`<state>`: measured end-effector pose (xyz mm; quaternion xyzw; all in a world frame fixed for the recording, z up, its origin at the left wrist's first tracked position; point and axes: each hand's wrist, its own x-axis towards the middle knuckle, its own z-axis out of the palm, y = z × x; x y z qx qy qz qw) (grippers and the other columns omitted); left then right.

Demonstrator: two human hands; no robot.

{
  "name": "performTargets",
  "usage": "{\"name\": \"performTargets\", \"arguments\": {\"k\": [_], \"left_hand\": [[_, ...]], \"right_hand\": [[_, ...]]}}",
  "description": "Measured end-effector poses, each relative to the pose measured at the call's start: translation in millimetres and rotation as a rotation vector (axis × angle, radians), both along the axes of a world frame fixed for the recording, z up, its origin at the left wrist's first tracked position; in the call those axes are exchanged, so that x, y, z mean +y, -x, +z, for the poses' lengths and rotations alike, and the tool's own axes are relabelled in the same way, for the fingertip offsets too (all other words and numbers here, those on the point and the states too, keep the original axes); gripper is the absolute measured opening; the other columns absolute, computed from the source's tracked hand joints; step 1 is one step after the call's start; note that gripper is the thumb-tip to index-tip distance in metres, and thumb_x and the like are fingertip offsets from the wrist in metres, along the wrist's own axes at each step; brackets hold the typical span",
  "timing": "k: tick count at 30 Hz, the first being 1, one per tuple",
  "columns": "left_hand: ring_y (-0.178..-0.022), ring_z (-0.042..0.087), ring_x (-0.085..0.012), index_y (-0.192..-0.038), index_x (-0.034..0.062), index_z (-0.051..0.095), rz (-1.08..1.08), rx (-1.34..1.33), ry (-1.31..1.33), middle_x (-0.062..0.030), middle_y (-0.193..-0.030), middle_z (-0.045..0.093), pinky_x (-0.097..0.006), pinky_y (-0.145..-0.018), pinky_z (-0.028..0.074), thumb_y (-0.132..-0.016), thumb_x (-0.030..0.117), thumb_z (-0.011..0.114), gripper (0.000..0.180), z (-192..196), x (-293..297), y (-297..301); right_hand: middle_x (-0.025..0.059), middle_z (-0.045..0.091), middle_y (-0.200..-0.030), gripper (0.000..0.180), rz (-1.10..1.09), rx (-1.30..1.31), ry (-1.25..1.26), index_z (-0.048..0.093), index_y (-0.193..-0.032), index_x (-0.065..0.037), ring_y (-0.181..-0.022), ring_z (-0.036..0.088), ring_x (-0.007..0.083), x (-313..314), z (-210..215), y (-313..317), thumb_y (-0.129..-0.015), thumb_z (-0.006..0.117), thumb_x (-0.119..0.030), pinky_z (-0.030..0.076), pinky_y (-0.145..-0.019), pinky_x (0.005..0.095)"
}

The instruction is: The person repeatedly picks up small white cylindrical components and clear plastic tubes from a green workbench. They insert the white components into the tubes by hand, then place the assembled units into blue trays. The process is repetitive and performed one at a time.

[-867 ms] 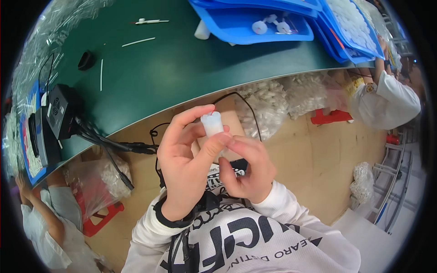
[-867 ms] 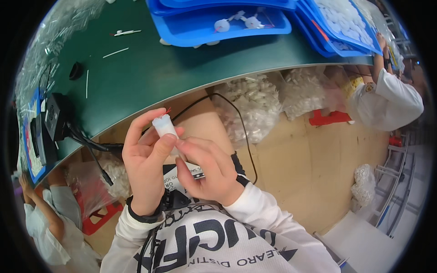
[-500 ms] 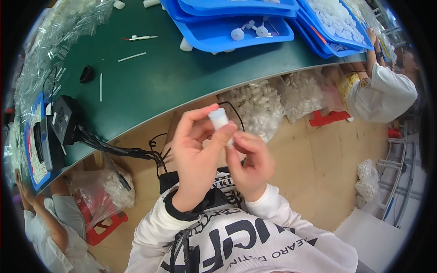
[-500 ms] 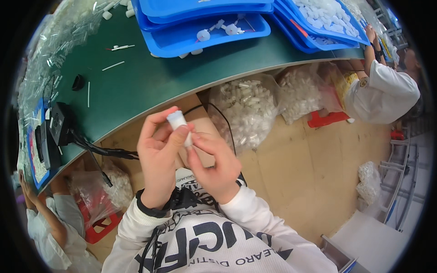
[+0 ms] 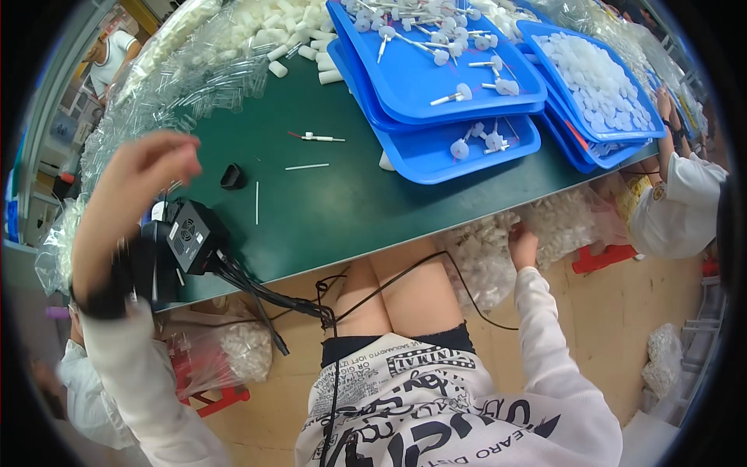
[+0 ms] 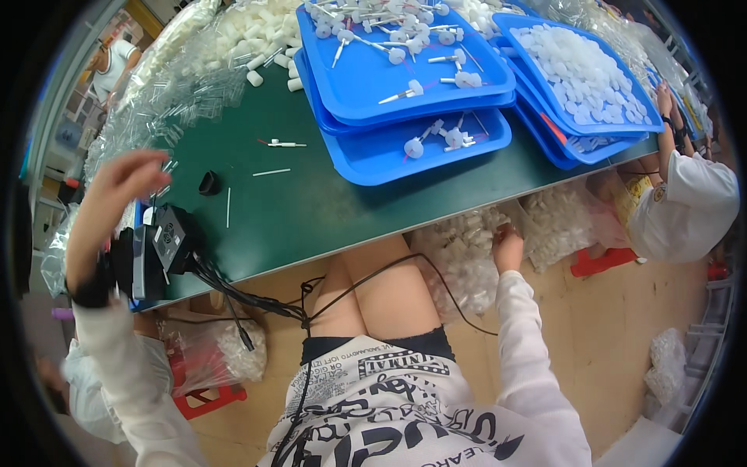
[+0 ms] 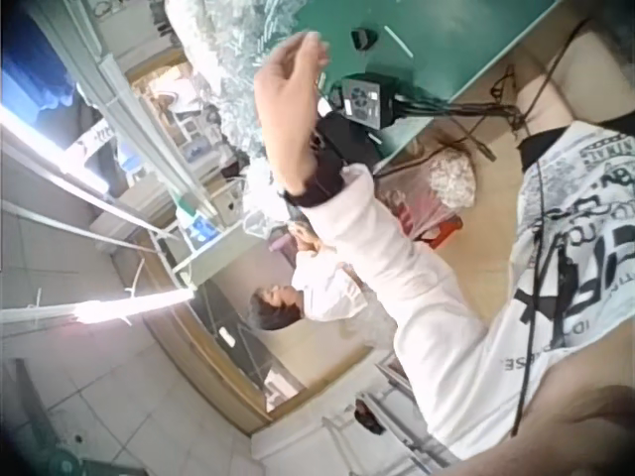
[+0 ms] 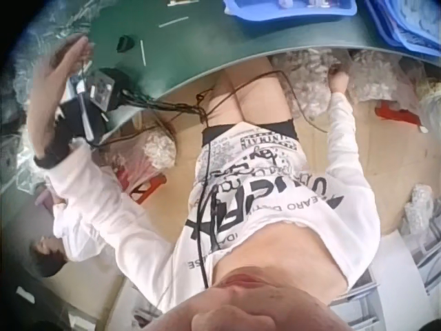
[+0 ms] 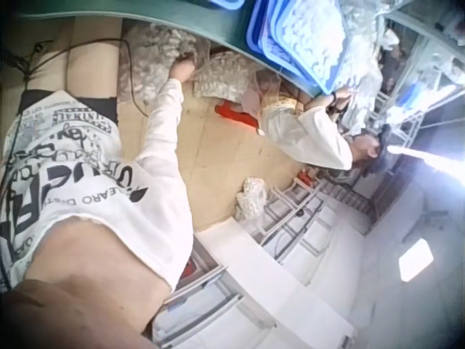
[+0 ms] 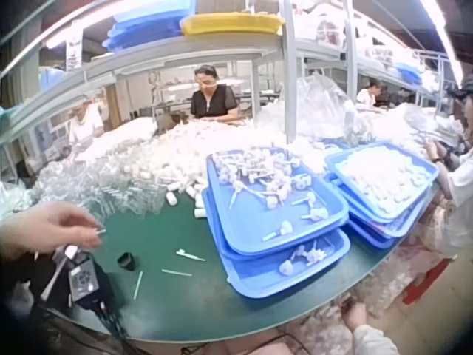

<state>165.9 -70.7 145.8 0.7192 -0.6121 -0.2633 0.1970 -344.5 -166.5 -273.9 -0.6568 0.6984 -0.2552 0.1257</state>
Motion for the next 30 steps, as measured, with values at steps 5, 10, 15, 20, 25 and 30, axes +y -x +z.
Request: {"name": "performTargets", "arguments": {"k": [5, 10, 15, 20, 25, 30], "left_hand": [[-0.092, 0.059, -0.0245, -0.110, -0.0019, 0.056, 0.153, -0.360, 0.061, -0.0154, -0.100, 0.062, -0.033, -0.080, 0.046, -0.077, 0.032, 0.064, 0.048, -76.7, -89.3, -119.5], [-0.101, 0.057, -0.0334, -0.111, -0.0031, 0.054, 0.209, -0.479, 0.006, -0.0205, -0.107, 0.059, -0.037, -0.085, 0.045, -0.074, 0.028, 0.063, 0.049, -110.4, -171.4, -87.4], [-0.081, 0.062, -0.0357, -0.114, -0.0037, 0.046, 0.199, -0.695, -0.105, -0.0262, -0.105, 0.057, -0.039, -0.060, 0.053, -0.075, 0.013, 0.053, 0.043, -130.4, -198.9, -101.3], [-0.090, 0.058, -0.0385, -0.106, -0.0096, 0.045, 0.214, -0.673, 0.235, -0.0298, -0.098, 0.056, -0.043, -0.081, 0.046, -0.071, 0.015, 0.054, 0.044, -112.8, -202.8, -61.0], [-0.080, 0.060, -0.0283, -0.099, 0.0026, 0.060, -0.159, -0.280, 0.084, -0.0153, -0.085, 0.061, -0.035, -0.069, 0.047, -0.062, 0.029, 0.071, 0.046, -117.7, -209.8, 16.5], [-0.082, 0.061, -0.0333, -0.091, 0.0047, 0.065, -0.160, -0.419, 0.191, -0.0173, -0.083, 0.064, -0.039, -0.072, 0.048, -0.071, 0.025, 0.068, 0.029, -124.6, -203.9, 22.2]], "right_hand": [[0.0122, 0.063, -0.084, 0.025, 0.024, 0.076, -0.235, 0.053, -0.093, -0.009, -0.081, 0.061, 0.0318, -8.8, -53.5, -7.2, -0.071, 0.064, -0.012, 0.048, -0.071, 0.0408], [0.0144, 0.060, -0.094, 0.031, -0.004, -0.045, -0.083, 0.052, -0.100, -0.005, -0.082, 0.059, 0.0300, 15.7, -25.8, -11.1, -0.071, 0.063, -0.008, 0.047, -0.072, 0.0381], [0.0117, 0.059, -0.091, 0.025, -0.095, -0.342, -0.021, 0.052, -0.102, -0.001, -0.079, 0.060, 0.0213, 62.0, 17.1, -18.5, -0.078, 0.059, -0.006, 0.047, -0.068, 0.0313], [0.0096, 0.061, -0.083, 0.016, -0.160, -0.511, 0.019, 0.054, -0.098, 0.000, -0.070, 0.059, 0.0156, 99.5, 50.3, -30.4, -0.082, 0.054, -0.003, 0.047, -0.064, 0.0266], [0.0078, 0.060, -0.079, 0.012, -0.052, -0.649, 0.386, 0.055, -0.095, 0.001, -0.067, 0.058, 0.0117, 60.9, 164.2, -74.6, -0.084, 0.051, 0.002, 0.046, -0.062, 0.0226], [0.0066, 0.060, -0.077, 0.009, 0.216, -0.694, 0.733, 0.056, -0.090, 0.002, -0.065, 0.057, 0.0100, -13.2, 302.0, -104.6, -0.082, 0.053, 0.004, 0.044, -0.059, 0.0203]]}}
